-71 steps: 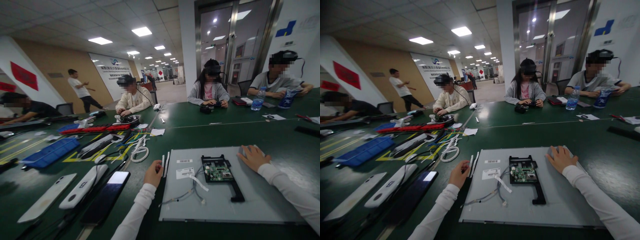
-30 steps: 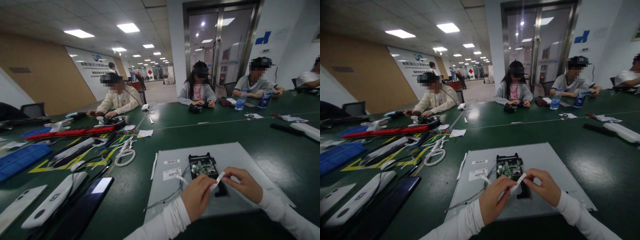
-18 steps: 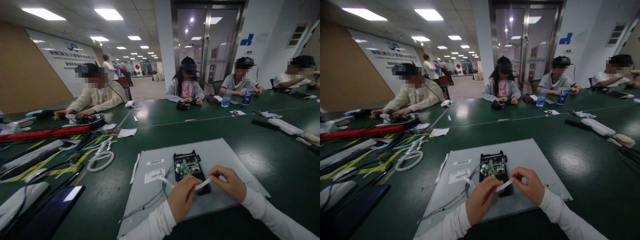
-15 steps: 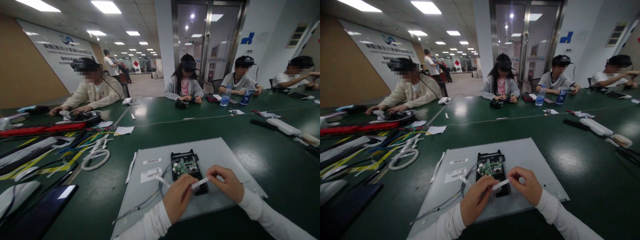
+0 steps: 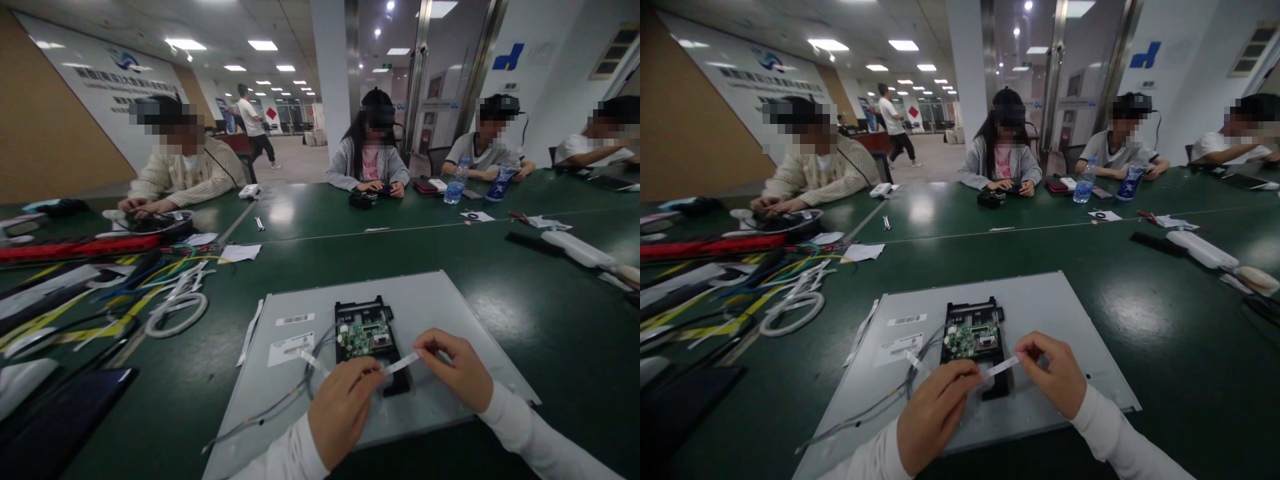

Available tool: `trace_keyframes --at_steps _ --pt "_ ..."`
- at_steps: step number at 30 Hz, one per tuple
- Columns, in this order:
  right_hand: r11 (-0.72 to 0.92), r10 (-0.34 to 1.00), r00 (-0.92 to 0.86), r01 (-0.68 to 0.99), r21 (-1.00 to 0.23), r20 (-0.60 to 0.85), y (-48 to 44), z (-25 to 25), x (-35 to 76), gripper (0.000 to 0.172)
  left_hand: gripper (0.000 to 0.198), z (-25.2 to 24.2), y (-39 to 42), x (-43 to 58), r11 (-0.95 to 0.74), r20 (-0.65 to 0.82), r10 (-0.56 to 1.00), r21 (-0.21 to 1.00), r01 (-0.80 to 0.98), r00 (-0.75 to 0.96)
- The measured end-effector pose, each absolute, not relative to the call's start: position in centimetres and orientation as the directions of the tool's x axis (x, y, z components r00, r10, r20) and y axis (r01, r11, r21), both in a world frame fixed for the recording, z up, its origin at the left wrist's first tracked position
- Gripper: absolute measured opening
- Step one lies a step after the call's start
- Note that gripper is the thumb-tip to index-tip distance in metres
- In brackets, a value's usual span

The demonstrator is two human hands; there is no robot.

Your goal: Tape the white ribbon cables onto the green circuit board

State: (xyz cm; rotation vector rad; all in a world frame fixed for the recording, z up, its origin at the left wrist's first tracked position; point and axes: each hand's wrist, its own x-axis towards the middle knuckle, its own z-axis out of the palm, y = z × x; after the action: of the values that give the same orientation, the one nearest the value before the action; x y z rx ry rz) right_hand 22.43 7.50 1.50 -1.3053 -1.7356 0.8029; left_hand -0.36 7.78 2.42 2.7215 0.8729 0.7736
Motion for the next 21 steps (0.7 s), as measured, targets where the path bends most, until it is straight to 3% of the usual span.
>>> trace_keyframes --at_steps 21 --pt "0.288 0.957 -0.163 0.647 -0.706 0.241 7.52 1.71 22.34 0.003 0.035 2.60 7.89 -0.08 -0.803 0.343 0.589 0.349 0.483 0.731"
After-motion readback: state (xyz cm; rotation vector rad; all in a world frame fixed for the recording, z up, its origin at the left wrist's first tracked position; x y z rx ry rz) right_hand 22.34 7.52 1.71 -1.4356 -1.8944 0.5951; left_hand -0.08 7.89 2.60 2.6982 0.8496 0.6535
